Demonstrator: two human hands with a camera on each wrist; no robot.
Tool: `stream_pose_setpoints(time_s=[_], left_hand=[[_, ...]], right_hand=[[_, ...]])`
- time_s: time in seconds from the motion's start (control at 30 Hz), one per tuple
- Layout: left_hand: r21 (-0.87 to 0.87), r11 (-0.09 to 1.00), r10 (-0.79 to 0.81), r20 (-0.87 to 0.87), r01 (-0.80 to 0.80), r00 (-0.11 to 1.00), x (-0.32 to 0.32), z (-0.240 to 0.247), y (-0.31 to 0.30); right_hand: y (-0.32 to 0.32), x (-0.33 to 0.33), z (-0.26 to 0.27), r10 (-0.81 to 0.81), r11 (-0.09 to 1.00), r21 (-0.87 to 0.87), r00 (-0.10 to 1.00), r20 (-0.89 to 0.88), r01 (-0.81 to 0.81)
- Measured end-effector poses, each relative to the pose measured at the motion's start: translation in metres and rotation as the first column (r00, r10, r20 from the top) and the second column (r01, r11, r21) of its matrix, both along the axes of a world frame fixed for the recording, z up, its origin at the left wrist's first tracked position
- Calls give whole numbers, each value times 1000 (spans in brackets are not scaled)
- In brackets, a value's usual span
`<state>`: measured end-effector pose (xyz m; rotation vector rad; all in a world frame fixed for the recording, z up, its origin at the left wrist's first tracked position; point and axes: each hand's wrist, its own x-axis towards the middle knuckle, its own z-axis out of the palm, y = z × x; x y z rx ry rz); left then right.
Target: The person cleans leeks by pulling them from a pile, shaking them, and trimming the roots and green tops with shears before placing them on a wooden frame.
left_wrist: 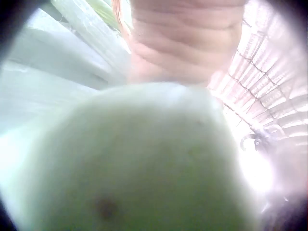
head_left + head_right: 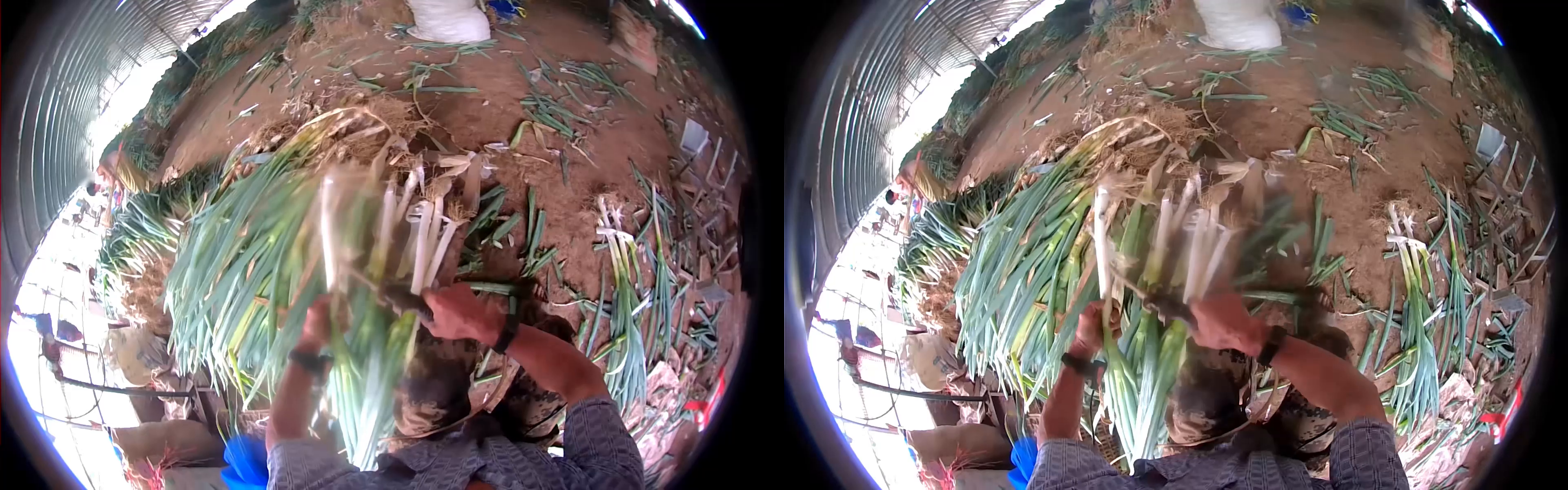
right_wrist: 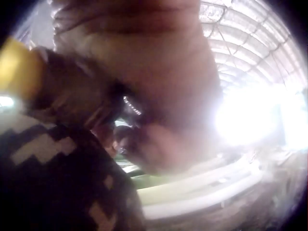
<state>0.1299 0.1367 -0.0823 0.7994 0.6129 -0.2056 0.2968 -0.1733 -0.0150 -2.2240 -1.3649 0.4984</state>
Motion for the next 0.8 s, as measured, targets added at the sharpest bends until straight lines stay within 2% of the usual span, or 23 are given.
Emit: stream_pose_setpoints(time_s=[0.07,0.13,0.2,0.3,0.33,0.43,0.53,0.63,0.73,0.8], left_hand=[[63,989,139,-54,-136,989,3,3,6],[80,987,141,-5,-140,990,2,5,6],[124,981,147,15,-148,989,-1,13,-3],[316,944,114,-35,-97,993,2,16,-24],[318,946,82,-37,-66,996,5,17,-30],[344,939,26,-45,-9,999,10,20,-48],[317,948,-8,-51,24,999,15,27,-57],[256,966,21,-22,-15,1000,12,24,-58],[49,992,116,-2,-116,993,5,11,-44],[-90,992,98,62,-92,993,0,9,-32]], right_hand=[[0,-1,-10,-16,998,62,1000,7,15],[0,1,-11,16,998,60,999,35,-18],[2,4,-16,-25,996,82,1000,8,24],[8,7,-27,-107,991,71,992,-66,112],[9,9,-32,-137,988,56,986,-93,143],[15,25,-51,-255,952,156,964,-75,264],[8,27,-23,-241,966,78,966,-95,248],[11,30,-31,-290,945,90,934,-208,314],[7,22,-29,-222,959,175,975,-25,223],[10,20,-41,-188,967,178,982,17,182]])
